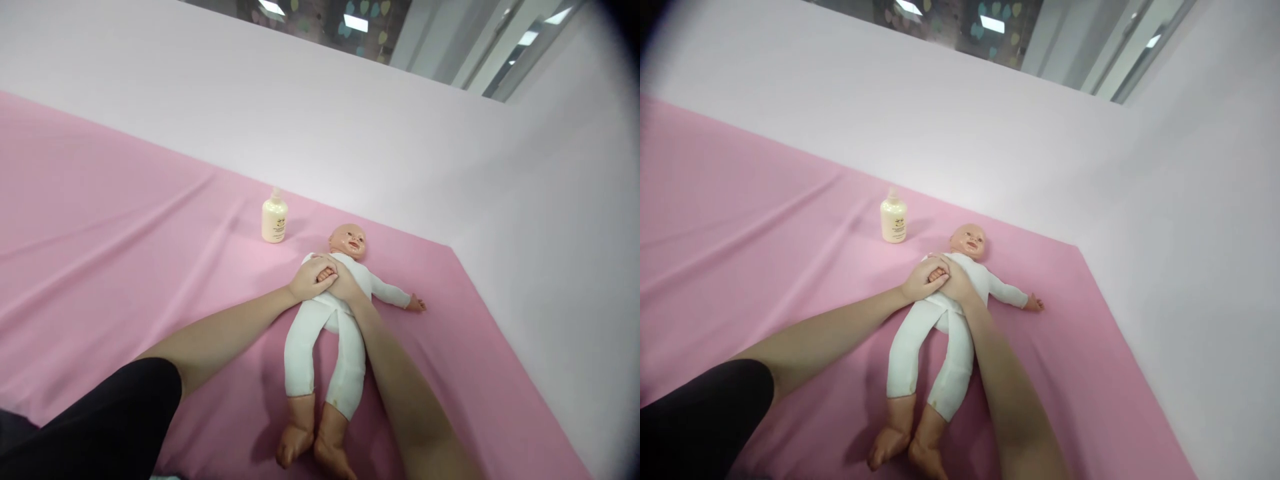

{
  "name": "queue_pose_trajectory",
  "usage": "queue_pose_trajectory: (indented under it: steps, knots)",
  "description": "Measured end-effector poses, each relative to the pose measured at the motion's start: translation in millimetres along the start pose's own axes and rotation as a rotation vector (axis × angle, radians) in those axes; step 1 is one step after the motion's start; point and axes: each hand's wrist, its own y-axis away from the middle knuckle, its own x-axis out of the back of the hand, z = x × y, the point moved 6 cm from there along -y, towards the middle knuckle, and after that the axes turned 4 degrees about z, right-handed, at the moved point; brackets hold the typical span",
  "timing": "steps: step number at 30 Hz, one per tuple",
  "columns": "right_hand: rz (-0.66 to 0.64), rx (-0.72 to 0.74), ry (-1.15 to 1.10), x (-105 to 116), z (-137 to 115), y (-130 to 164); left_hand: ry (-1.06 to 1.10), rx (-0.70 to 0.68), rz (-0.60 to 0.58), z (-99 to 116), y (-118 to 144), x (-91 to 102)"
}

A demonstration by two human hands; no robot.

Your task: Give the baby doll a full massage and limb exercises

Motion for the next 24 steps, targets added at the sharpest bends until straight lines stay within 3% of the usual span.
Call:
queue_pose_trajectory:
  steps: [5, 10, 18, 24]
  knots:
    - [0.011, -0.016, 0.013, -0.7, 0.9, 0.4, 0.105, -0.047, 0.01, 3.7, 0.8, 2.9]
    - [-0.01, -0.051, 0.061, -0.9, -0.9, -0.5, 0.171, -0.009, 0.037, -0.9, 2.7, 4.2]
    - [-0.008, 0.021, 0.025, 0.7, -0.8, 0.4, 0.013, -0.004, 0.013, 1.2, -0.5, 1.6]
    - [0.01, -0.046, 0.019, 0.5, 2.5, 1.5, -0.007, 0.005, 0.006, 0.8, -0.2, 1.2]
